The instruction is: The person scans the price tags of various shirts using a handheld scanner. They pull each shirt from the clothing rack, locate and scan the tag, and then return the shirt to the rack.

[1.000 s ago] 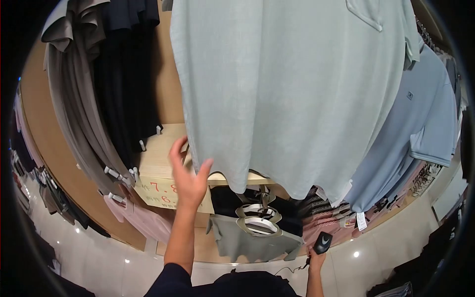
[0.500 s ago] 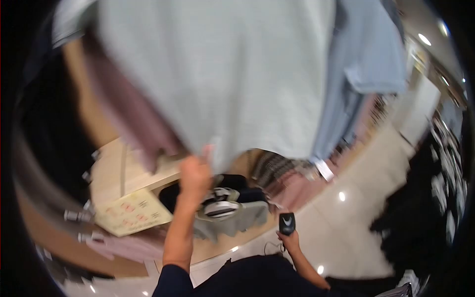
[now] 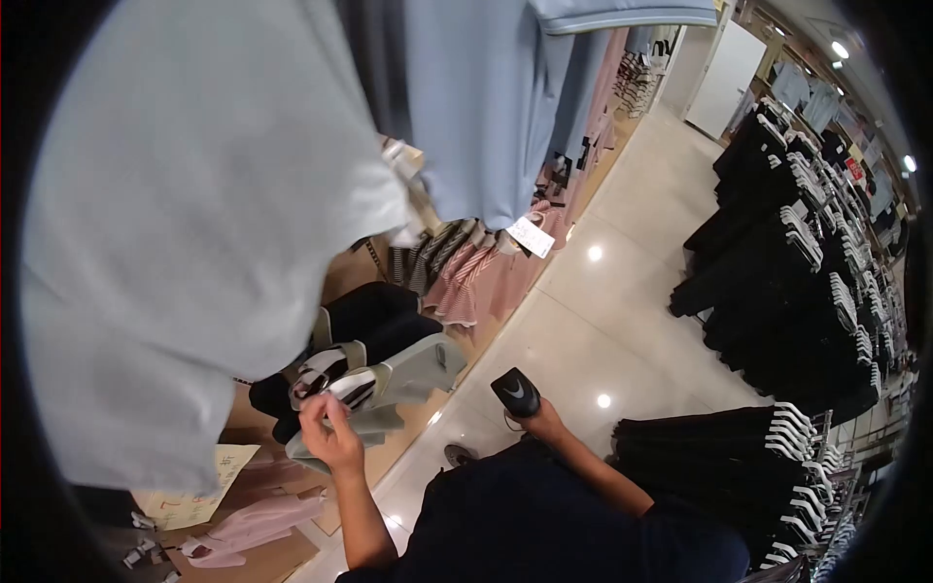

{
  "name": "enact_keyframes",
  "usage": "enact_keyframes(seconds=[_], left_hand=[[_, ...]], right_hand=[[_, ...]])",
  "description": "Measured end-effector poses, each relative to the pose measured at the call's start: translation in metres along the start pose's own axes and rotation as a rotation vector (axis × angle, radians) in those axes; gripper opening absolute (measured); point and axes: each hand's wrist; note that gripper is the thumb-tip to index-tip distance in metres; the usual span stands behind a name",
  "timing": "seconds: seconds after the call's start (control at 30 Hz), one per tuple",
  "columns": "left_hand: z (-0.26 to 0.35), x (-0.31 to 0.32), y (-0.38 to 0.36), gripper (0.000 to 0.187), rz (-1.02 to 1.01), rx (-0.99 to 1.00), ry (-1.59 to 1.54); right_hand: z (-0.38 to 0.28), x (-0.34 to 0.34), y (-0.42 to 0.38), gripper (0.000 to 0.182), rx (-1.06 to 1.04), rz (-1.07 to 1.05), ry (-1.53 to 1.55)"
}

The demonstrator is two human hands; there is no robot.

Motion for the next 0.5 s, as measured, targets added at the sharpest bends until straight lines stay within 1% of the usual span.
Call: enact_keyframes(seconds=[0.03,0.07,0.13,0.17,0.27,0.3,0.37,0.4,0.5], left_hand=[[-0.001,0.000,-0.014,0.006,-0.023,0.073,0.046],[-0.003,0.002,-0.027,0.005,-0.026,0.090,0.087],[-0.003,0.006,-0.049,0.004,-0.037,0.126,0.168],[0.006,0.016,-0.059,0.004,-0.023,-0.081,0.066],[0.011,0.056,-0.077,0.006,-0.149,-0.376,-0.046],[0.006,0.075,-0.087,0.009,-0.187,-0.416,-0.117],[0.008,0.119,-0.109,0.009,-0.344,-0.375,0.013],[0.013,0.143,-0.117,0.009,-0.421,-0.353,0.081],[0.047,0.228,-0.147,0.011,-0.548,-0.295,0.141]], right_hand=[[-0.012,-0.013,-0.004,0.042,0.014,-0.011,-0.020],[-0.020,-0.025,-0.003,0.044,0.023,-0.024,-0.039],[-0.001,-0.043,0.005,0.046,0.066,-0.005,-0.077],[0.012,-0.053,0.007,0.047,0.090,0.002,-0.098],[0.054,-0.094,0.024,0.043,0.126,-0.022,-0.154],[0.067,-0.114,0.027,0.042,0.131,-0.005,-0.113],[0.095,-0.157,0.033,0.040,0.141,0.023,-0.022],[0.109,-0.180,0.037,0.038,0.190,0.021,-0.007],[0.162,-0.260,0.050,0.033,0.362,0.032,0.005]])
Point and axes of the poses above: each hand's wrist, its own y-axis towards the middle knuckle, its own x-axis out of the palm, z = x × y, and after that the axes turned 5 degrees about z, right-handed
